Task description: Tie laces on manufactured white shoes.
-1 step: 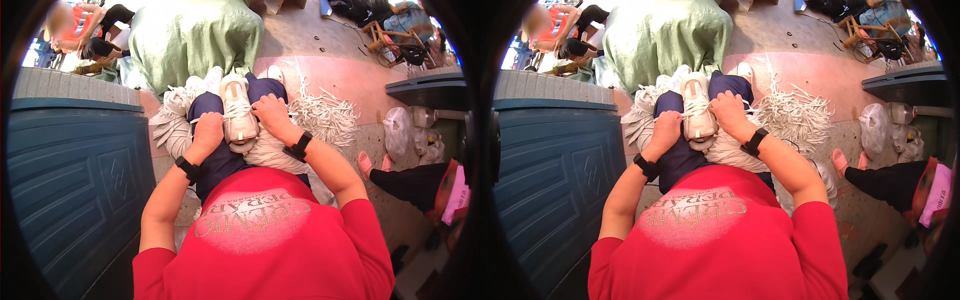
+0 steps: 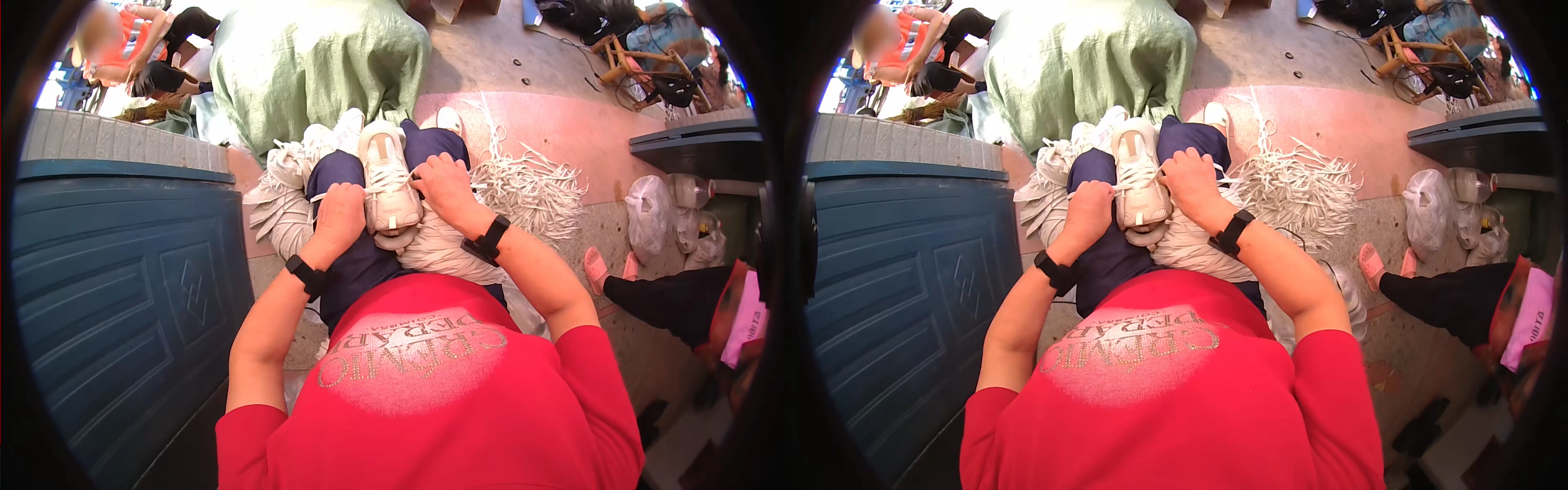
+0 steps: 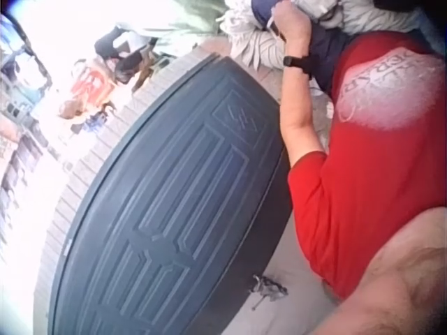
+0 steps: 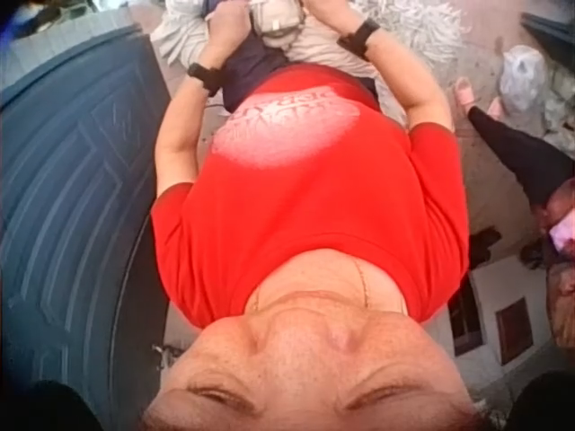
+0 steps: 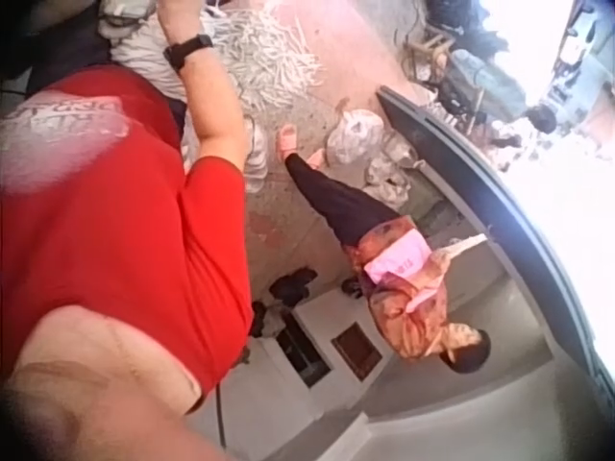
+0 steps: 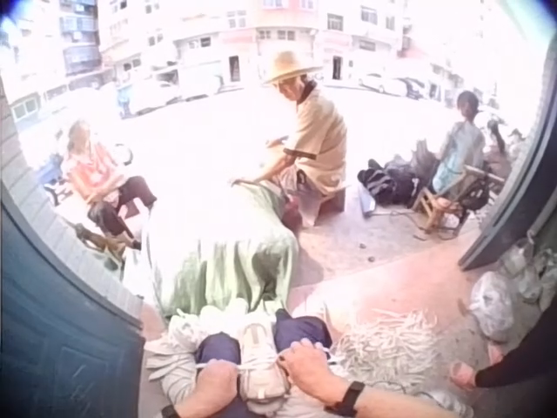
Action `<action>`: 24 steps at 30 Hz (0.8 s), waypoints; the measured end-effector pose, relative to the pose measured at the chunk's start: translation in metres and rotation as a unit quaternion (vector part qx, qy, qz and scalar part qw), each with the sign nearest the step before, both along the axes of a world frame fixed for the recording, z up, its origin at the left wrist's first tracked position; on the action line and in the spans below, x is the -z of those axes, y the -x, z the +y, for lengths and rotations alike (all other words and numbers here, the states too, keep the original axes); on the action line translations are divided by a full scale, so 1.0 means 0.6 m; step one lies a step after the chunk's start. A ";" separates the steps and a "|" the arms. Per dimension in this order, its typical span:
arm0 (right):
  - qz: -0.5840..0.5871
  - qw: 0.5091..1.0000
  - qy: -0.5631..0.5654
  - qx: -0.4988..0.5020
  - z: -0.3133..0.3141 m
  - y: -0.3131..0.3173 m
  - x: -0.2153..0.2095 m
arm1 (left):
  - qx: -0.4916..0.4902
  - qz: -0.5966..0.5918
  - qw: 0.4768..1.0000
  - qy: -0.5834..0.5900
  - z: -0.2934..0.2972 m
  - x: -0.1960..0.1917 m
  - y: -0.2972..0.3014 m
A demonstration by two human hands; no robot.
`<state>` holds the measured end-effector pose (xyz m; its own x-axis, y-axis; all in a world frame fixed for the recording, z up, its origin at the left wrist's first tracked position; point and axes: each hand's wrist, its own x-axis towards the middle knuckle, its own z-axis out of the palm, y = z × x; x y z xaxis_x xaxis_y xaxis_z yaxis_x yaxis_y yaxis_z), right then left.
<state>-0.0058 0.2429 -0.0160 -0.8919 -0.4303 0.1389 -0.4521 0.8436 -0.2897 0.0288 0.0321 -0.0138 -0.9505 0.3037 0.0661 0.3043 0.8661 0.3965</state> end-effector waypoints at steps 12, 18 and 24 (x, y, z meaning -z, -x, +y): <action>-0.076 0.996 -0.034 -0.032 0.002 -0.024 -0.024 | -0.034 0.086 0.994 0.060 0.023 -0.028 -0.014; -0.135 0.989 0.043 -0.035 0.008 -0.022 -0.020 | -0.096 0.027 0.993 0.064 0.043 -0.025 -0.039; -0.081 0.981 0.170 -0.042 0.011 -0.022 0.013 | -0.035 0.061 0.998 -0.006 0.044 -0.038 -0.006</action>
<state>0.0075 0.2498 -0.0238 -0.8772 -0.4574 0.1462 -0.4412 0.6477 -0.6212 0.0324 0.0588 0.0089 -0.9540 0.2355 0.1855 0.2898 0.8826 0.3702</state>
